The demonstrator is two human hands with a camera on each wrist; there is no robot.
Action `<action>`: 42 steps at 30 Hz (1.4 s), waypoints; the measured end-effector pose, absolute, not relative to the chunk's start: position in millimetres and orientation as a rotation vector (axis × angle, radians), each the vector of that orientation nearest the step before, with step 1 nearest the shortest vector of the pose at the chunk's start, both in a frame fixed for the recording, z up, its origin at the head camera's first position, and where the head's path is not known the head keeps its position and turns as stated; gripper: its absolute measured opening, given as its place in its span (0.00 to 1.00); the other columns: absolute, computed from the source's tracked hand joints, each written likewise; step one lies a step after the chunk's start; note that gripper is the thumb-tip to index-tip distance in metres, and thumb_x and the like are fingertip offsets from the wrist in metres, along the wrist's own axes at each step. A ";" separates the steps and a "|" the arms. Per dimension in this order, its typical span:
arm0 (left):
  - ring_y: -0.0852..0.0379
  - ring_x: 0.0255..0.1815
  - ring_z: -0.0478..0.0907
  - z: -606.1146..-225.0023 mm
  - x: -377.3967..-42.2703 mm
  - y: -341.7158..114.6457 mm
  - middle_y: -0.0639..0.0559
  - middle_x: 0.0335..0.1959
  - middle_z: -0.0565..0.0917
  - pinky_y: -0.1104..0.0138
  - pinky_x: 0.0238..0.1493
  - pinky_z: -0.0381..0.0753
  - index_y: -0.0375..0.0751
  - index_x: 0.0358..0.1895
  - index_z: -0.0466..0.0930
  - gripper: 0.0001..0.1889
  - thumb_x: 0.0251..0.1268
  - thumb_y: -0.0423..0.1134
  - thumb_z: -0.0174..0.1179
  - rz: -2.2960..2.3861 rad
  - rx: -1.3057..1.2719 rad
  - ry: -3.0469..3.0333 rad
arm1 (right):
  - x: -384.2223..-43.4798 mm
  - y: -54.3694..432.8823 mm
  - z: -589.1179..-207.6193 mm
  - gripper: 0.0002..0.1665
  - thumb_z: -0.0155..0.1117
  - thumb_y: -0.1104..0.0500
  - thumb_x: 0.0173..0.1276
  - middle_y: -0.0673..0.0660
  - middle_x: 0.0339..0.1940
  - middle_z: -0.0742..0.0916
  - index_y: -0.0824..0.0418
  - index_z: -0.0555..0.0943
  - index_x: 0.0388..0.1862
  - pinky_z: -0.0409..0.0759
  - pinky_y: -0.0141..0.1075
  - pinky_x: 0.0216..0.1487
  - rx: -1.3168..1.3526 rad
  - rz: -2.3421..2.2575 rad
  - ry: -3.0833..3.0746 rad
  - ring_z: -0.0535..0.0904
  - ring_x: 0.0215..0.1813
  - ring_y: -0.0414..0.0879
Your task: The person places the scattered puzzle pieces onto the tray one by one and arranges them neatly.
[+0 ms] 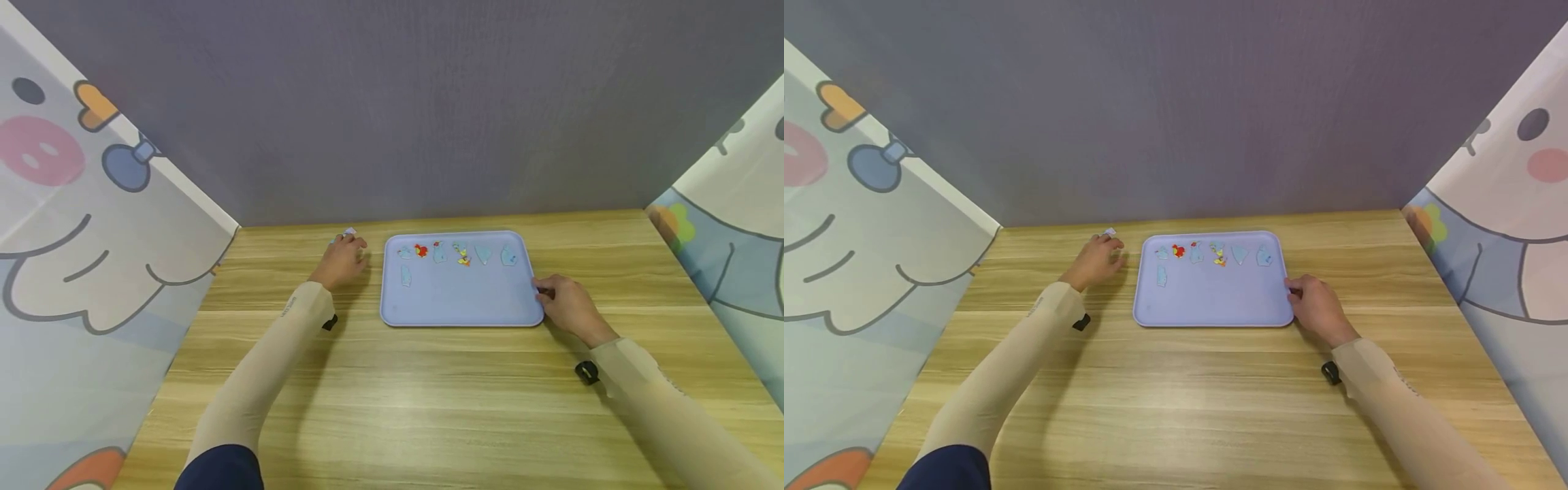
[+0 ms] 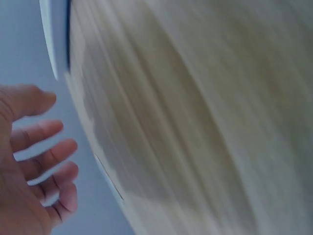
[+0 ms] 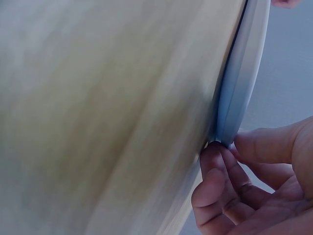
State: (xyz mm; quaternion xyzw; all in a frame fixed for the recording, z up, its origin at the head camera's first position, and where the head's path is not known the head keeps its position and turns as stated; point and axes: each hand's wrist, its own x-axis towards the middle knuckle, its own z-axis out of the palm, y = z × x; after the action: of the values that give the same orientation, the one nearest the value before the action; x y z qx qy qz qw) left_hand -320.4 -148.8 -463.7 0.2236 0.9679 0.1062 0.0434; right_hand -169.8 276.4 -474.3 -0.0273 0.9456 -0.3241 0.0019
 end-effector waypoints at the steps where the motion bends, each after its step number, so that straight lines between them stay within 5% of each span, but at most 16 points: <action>1: 0.41 0.55 0.66 -464.9 -321.0 -151.5 0.41 0.56 0.73 0.49 0.52 0.68 0.37 0.58 0.74 0.19 0.68 0.41 0.55 0.311 0.644 2.961 | -169.7 276.4 -474.3 0.18 0.59 0.72 0.63 0.72 0.45 0.80 0.79 0.76 0.52 0.75 0.43 0.34 -0.087 -1.019 2.966 0.75 0.37 0.55; 11: 0.36 0.58 0.56 -468.9 -326.4 -173.7 0.35 0.64 0.60 0.43 0.55 0.60 0.31 0.64 0.65 0.23 0.66 0.35 0.48 0.167 0.333 2.864 | -170.0 276.0 -473.8 0.18 0.59 0.72 0.63 0.71 0.42 0.81 0.78 0.76 0.53 0.76 0.43 0.34 -0.083 -1.009 2.964 0.76 0.36 0.55; 19: 0.36 0.60 0.55 -469.3 -329.0 -181.0 0.35 0.64 0.60 0.42 0.55 0.58 0.30 0.65 0.63 0.27 0.60 0.32 0.47 0.235 0.296 2.910 | -170.8 275.3 -473.7 0.18 0.59 0.72 0.63 0.72 0.44 0.81 0.78 0.76 0.52 0.76 0.42 0.33 -0.093 -1.006 2.967 0.76 0.37 0.55; 32: 0.36 0.59 0.56 -463.5 -330.4 -184.8 0.38 0.63 0.62 0.40 0.56 0.59 0.33 0.63 0.67 0.23 0.66 0.36 0.45 0.199 0.308 2.859 | -170.2 276.1 -472.7 0.18 0.58 0.72 0.64 0.74 0.50 0.79 0.78 0.75 0.53 0.76 0.42 0.34 -0.076 -1.007 2.961 0.76 0.39 0.56; 42: 0.33 0.60 0.60 -462.0 -323.0 -186.6 0.38 0.61 0.66 0.40 0.55 0.64 0.46 0.69 0.65 0.23 0.73 0.41 0.46 0.224 0.373 2.864 | -168.8 276.0 -472.6 0.18 0.58 0.72 0.64 0.70 0.40 0.81 0.78 0.76 0.52 0.75 0.43 0.34 -0.054 -0.998 2.956 0.75 0.36 0.55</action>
State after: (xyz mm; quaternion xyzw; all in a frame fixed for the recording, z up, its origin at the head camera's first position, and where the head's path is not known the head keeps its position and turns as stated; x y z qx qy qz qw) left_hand -323.0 -186.6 -462.0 0.1277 0.9813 0.0767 0.1219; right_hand -168.8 276.0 -472.6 -0.0174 0.9472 -0.3199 0.0107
